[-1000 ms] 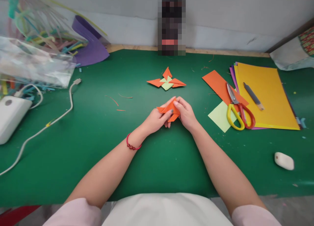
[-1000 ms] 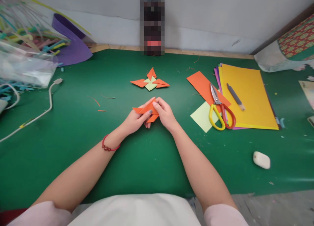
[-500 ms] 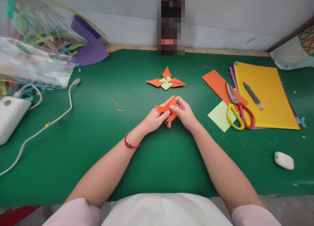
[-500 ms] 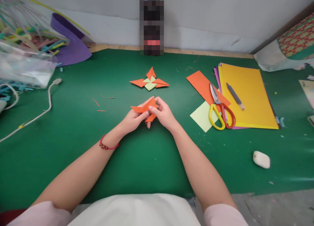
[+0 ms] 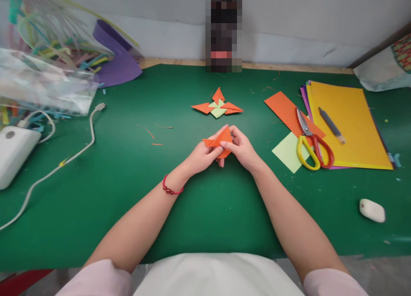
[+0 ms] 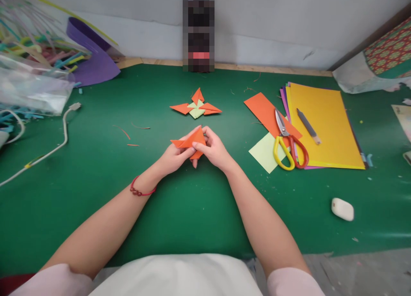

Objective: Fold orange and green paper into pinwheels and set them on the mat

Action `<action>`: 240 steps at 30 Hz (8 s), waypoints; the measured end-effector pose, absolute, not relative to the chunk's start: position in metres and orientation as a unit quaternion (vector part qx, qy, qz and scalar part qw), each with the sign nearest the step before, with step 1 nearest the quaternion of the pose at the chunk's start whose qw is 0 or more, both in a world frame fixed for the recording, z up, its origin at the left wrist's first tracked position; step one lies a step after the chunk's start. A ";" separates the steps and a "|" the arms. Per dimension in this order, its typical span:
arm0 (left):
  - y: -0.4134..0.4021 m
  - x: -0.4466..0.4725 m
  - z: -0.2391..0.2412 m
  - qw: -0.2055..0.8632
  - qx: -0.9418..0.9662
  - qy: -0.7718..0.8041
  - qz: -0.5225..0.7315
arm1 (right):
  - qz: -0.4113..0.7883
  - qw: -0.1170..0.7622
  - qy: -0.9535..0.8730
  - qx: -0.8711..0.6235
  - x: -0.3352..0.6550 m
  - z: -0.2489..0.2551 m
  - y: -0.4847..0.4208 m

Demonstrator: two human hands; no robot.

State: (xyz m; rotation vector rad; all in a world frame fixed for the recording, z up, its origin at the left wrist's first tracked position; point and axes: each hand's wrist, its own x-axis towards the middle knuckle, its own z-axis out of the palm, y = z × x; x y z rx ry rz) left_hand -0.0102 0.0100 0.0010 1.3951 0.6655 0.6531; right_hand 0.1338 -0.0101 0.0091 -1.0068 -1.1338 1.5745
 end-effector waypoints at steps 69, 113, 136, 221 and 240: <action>0.026 -0.009 -0.001 0.705 0.405 0.391 0.432 | 0.523 0.525 -0.469 -0.481 0.159 0.001 0.000; 0.018 -0.006 -0.003 0.694 0.508 0.345 0.375 | 0.351 0.507 -0.519 -0.592 0.137 0.002 -0.010; 0.018 -0.005 -0.005 0.708 0.533 0.304 0.349 | 0.395 0.512 -0.497 -0.579 0.136 0.002 -0.008; 0.020 -0.006 0.010 0.733 0.497 0.362 0.290 | 0.480 0.491 -0.493 -0.534 0.142 0.002 -0.007; 0.017 -0.004 0.004 0.707 0.504 0.383 0.315 | 0.460 0.493 -0.470 -0.569 0.133 0.004 -0.009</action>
